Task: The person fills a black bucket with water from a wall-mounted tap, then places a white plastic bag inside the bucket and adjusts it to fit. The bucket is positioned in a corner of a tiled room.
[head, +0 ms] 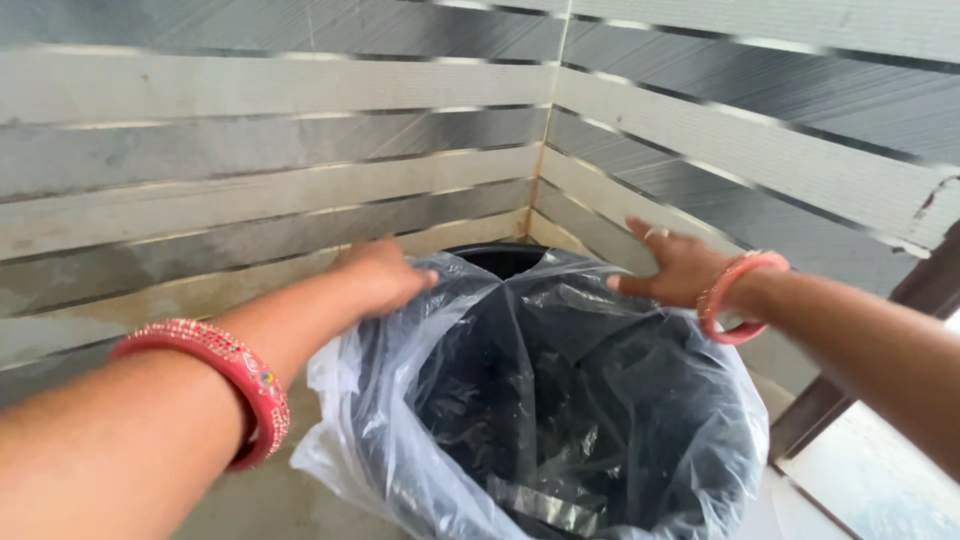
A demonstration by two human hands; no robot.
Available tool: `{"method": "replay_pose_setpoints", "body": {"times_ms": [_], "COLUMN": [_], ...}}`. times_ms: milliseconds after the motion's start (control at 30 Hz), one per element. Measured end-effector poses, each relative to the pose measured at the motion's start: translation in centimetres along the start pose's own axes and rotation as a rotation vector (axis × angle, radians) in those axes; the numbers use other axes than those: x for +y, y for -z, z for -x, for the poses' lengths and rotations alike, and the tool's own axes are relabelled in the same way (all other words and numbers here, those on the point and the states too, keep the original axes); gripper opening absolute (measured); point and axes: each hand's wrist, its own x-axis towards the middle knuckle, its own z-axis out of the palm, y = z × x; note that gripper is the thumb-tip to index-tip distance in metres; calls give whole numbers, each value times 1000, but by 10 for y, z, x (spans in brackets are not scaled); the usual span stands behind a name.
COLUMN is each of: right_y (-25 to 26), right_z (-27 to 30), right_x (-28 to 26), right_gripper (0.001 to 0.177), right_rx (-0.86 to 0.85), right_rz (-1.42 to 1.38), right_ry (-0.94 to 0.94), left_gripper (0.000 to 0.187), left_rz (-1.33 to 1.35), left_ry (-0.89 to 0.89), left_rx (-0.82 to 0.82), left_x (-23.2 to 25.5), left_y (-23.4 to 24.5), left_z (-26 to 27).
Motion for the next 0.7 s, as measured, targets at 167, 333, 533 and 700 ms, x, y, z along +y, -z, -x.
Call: {"method": "replay_pose_setpoints", "body": {"times_ms": [167,333,533,700], "right_y": [17,-28,28,19], "right_z": [22,68,129,207], "right_x": [23,41,-13,-83], "right_gripper": [98,106,109,121], "right_rx": [-107,-194,-325,-379], "right_rz": [109,8,258,413], "right_ry": [-62,-162,181,412], "left_gripper": [91,115,128,127], "left_rz": [35,33,-59,-440], "left_ry": [-155,-242,-393,-593], "left_rx": [-101,-62,-376,-489], "left_x": [-12,-1,36,33], "left_y": [6,12,80,74], "left_z": [3,35,133,191]}}
